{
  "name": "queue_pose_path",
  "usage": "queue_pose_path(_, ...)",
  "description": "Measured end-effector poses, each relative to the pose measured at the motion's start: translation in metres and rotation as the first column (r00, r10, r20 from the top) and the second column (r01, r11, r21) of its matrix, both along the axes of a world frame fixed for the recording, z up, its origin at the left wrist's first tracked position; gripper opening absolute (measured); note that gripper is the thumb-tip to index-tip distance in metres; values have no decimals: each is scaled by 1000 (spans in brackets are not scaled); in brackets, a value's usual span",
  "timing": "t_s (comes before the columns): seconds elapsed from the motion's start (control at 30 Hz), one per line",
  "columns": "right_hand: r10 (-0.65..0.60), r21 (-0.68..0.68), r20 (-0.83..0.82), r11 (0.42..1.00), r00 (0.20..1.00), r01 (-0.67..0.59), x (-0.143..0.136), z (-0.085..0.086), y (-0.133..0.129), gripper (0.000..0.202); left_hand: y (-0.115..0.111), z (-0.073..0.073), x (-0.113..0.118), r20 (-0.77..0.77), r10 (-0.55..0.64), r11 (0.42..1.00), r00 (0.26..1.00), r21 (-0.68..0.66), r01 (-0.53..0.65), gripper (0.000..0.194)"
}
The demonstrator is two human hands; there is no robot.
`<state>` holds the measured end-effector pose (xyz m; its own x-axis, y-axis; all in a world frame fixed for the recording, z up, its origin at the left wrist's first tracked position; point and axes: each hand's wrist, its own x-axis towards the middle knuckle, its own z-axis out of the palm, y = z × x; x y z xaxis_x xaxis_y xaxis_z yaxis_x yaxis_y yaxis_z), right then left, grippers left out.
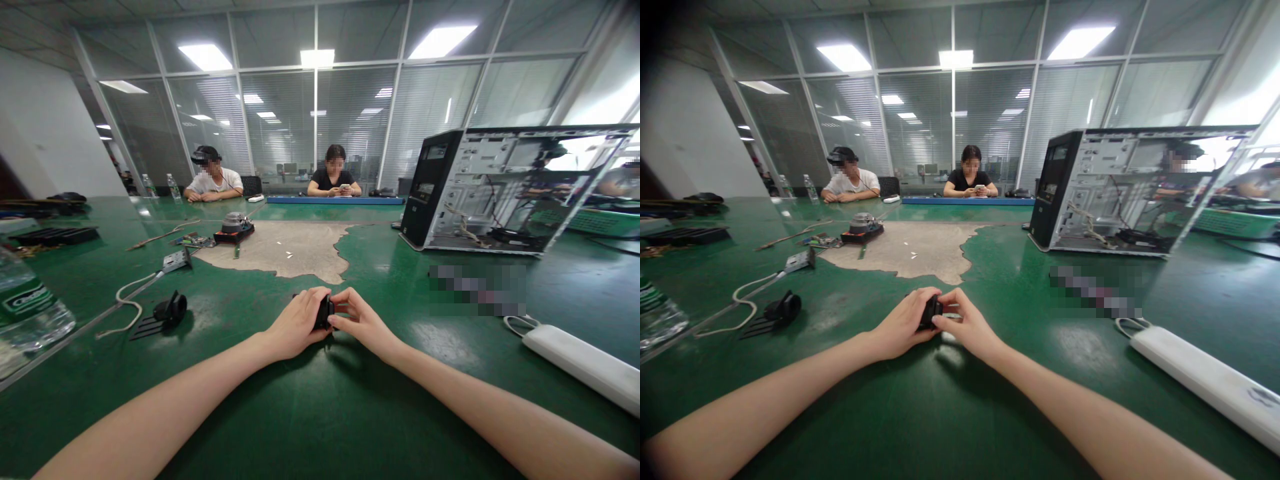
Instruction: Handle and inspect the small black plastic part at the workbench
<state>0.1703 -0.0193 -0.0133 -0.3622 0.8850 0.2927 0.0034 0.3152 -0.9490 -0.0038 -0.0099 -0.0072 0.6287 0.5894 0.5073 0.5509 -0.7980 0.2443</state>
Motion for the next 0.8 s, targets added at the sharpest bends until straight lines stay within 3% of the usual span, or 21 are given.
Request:
queue_pose_path(0.1, -20, -17, -16, 1000, 1000, 19, -1, -1, 2, 20, 0, -1, 1, 6, 5, 1000, 1000, 4, -5, 56)
queue_pose_path(0.3, -51, -90, 26, 995, 998, 53, -1, 2, 3, 31, 1, -2, 0, 21, -3, 1000, 1000, 5, 3, 56)
queue_pose_path(0.47, 26, -36, -10, 999, 1000, -26, 0, 5, 0, 31, 1, -2, -1, -2, -6, 1000, 1000, 9, 6, 58)
queue_pose_path(0.63, -8, -47, -15, 999, 1000, 7, -1, 3, 1, 23, 1, -2, 0, 9, 4, 1000, 1000, 5, -4, 56)
queue_pose_path(0.8, -47, -61, 23, 997, 999, 49, -1, 1, 4, 30, 1, -2, 0, 17, -5, 1000, 1000, 4, 5, 56)
